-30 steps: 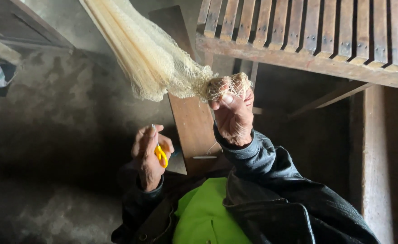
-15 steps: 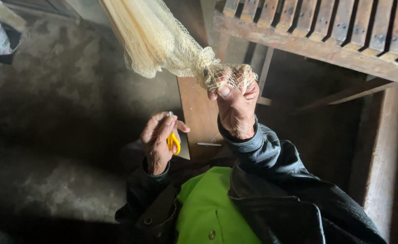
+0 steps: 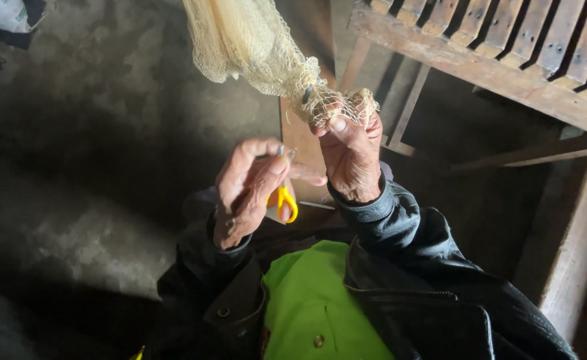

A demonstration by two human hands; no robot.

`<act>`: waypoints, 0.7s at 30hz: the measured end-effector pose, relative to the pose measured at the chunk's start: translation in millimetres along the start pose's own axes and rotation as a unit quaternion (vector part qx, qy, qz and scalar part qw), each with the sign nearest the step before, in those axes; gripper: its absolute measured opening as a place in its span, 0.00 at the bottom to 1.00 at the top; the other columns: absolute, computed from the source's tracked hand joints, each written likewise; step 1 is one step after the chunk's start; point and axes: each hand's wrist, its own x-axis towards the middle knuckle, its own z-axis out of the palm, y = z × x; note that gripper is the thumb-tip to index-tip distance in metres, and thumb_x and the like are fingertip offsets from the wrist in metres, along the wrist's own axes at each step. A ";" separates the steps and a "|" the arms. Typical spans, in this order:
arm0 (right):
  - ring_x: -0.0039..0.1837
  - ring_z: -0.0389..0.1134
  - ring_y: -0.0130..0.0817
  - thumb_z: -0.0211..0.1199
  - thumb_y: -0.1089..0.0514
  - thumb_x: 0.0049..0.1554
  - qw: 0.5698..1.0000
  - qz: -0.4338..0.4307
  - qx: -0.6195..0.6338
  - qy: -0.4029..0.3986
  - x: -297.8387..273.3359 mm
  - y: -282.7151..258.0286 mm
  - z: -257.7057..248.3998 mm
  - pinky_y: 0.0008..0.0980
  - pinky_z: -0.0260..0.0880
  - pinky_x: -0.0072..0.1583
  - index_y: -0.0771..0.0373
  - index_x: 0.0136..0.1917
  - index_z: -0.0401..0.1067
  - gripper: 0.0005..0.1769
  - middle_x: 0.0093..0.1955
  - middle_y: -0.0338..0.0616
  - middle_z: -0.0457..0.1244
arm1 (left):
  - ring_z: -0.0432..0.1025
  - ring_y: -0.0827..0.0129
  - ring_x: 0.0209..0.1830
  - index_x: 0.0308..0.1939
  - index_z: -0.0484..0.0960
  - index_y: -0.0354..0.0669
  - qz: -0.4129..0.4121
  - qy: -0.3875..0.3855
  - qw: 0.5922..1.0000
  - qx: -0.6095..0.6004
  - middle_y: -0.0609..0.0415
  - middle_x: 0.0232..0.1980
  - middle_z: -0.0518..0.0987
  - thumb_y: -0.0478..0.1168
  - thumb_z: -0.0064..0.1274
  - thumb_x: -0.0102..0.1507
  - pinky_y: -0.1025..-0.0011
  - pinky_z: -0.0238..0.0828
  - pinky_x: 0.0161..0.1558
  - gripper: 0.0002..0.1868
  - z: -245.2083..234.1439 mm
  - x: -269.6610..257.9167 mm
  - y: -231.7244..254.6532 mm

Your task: Using a netting needle to repair or weave the mesh of a fishing net.

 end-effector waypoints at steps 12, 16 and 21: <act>0.42 0.74 0.38 0.65 0.74 0.55 1.000 0.001 -0.006 -0.004 -11.7 -2.6 16.4 0.15 0.66 0.29 0.61 0.39 0.63 0.14 0.43 0.55 0.65 | 0.78 0.64 0.15 0.50 0.75 0.30 -0.019 0.017 1.000 -0.011 0.37 0.34 0.82 0.32 0.52 0.69 0.72 0.79 0.20 0.08 23.7 29.3 21.9; 0.40 0.74 0.38 0.67 0.74 0.54 1.000 -0.009 -0.010 0.003 -15.2 2.9 5.0 0.17 0.67 0.28 0.61 0.39 0.64 0.14 0.43 0.57 0.67 | 0.78 0.65 0.15 0.50 0.76 0.31 -0.041 0.031 0.998 -0.019 0.37 0.33 0.82 0.33 0.53 0.69 0.73 0.79 0.21 0.08 21.9 28.8 20.4; 0.43 0.75 0.51 0.63 0.78 0.54 0.999 -0.003 0.023 -0.022 -16.8 5.6 -7.7 0.21 0.68 0.26 0.62 0.39 0.62 0.16 0.44 0.61 0.64 | 0.78 0.66 0.15 0.49 0.77 0.32 -0.035 0.032 0.999 0.002 0.39 0.32 0.83 0.34 0.54 0.69 0.74 0.78 0.22 0.08 22.2 30.5 15.3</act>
